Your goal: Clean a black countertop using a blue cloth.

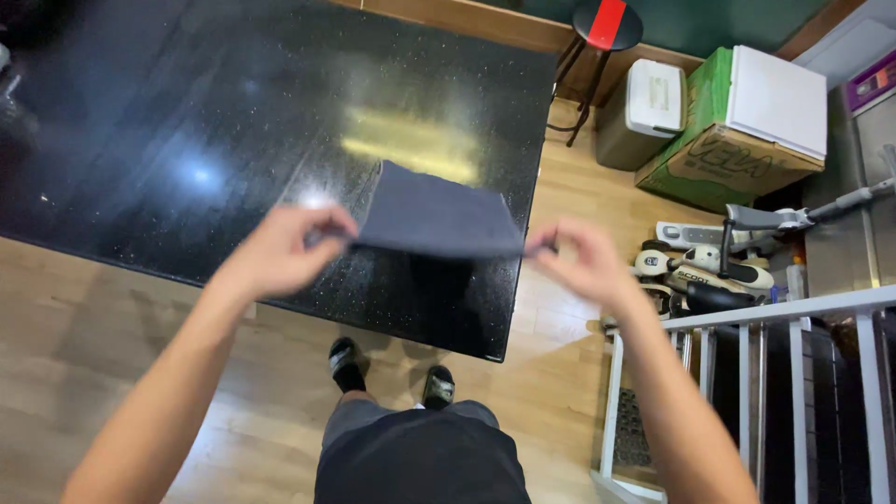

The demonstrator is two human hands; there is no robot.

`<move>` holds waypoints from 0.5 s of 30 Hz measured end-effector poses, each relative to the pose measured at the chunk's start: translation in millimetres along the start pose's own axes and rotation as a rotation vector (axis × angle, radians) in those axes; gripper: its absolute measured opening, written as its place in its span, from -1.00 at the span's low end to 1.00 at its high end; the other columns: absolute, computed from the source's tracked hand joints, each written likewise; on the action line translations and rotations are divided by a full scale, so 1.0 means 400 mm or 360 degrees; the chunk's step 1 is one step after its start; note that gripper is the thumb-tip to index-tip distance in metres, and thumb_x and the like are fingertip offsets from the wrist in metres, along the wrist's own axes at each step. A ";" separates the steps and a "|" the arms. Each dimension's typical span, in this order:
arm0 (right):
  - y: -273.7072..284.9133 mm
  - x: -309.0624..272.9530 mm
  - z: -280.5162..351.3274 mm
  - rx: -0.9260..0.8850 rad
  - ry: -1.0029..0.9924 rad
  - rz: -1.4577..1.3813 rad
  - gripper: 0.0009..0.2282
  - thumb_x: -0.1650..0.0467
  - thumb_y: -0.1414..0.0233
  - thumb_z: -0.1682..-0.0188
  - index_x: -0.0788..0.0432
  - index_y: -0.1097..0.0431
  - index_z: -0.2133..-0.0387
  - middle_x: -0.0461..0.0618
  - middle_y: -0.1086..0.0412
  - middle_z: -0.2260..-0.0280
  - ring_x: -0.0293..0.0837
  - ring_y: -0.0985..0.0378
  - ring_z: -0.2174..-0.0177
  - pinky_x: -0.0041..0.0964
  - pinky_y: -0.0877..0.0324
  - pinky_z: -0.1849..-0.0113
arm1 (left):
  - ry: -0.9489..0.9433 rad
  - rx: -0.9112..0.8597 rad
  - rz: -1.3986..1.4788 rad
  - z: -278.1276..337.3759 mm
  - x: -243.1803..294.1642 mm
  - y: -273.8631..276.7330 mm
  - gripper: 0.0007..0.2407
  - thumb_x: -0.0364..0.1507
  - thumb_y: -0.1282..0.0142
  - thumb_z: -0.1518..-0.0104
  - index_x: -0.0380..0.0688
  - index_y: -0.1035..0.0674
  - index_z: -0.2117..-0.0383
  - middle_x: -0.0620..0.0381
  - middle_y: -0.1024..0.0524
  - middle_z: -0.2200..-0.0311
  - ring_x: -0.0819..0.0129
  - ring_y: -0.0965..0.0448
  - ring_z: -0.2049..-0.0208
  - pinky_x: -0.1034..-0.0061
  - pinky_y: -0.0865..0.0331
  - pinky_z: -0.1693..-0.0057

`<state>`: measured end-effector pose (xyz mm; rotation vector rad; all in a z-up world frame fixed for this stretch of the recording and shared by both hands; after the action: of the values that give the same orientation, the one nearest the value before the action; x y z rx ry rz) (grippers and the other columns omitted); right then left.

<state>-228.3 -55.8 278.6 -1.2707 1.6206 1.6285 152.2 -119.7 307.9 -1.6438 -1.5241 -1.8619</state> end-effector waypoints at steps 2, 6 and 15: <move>-0.072 0.048 0.088 -0.0104 -0.0440 -0.0117 -0.92 0.47 -0.19 0.08 0.20 -0.52 0.33 -0.14 -0.52 0.36 -0.29 -0.46 0.35 -0.31 -0.37 0.28 | 0.0254 -0.0169 0.0209 0.088 -0.105 -0.080 -0.88 -0.58 -0.19 -0.07 -0.22 -0.60 0.28 0.15 -0.62 0.38 0.54 -0.58 0.27 0.57 -0.46 0.10; -0.190 0.160 0.169 -0.0397 -0.0330 -0.0281 -0.90 0.45 -0.25 0.10 0.21 -0.53 0.35 -0.13 -0.52 0.40 -0.32 -0.53 0.33 -0.38 -0.46 0.20 | 0.0736 -0.0510 0.0394 0.195 -0.257 -0.208 -0.90 -0.55 -0.19 -0.11 -0.21 -0.62 0.27 0.19 -0.63 0.40 0.57 -0.55 0.32 0.57 -0.48 0.14; -0.186 0.571 -0.200 0.0011 -0.0334 -0.0204 -0.68 0.32 -0.28 0.09 0.20 -0.39 0.17 -0.04 -0.46 0.25 -0.22 -0.50 0.26 -0.30 -0.48 0.18 | 0.0430 0.0171 -0.0106 -0.092 -0.541 -0.160 -0.80 -0.46 -0.19 -0.10 -0.19 -0.63 0.17 0.00 -0.65 0.22 0.21 -0.64 0.19 0.36 -0.48 0.01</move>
<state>-242.1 -178.0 57.1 -1.1333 1.3894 1.6166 158.9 -215.7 100.6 -1.2511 -1.5478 -1.9077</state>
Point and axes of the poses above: each hand's wrist, its own z-axis away from the middle knuckle, its own y-axis out of the back of the hand, x = y × z, the point moved 5 cm from there along -z, towards the middle knuckle
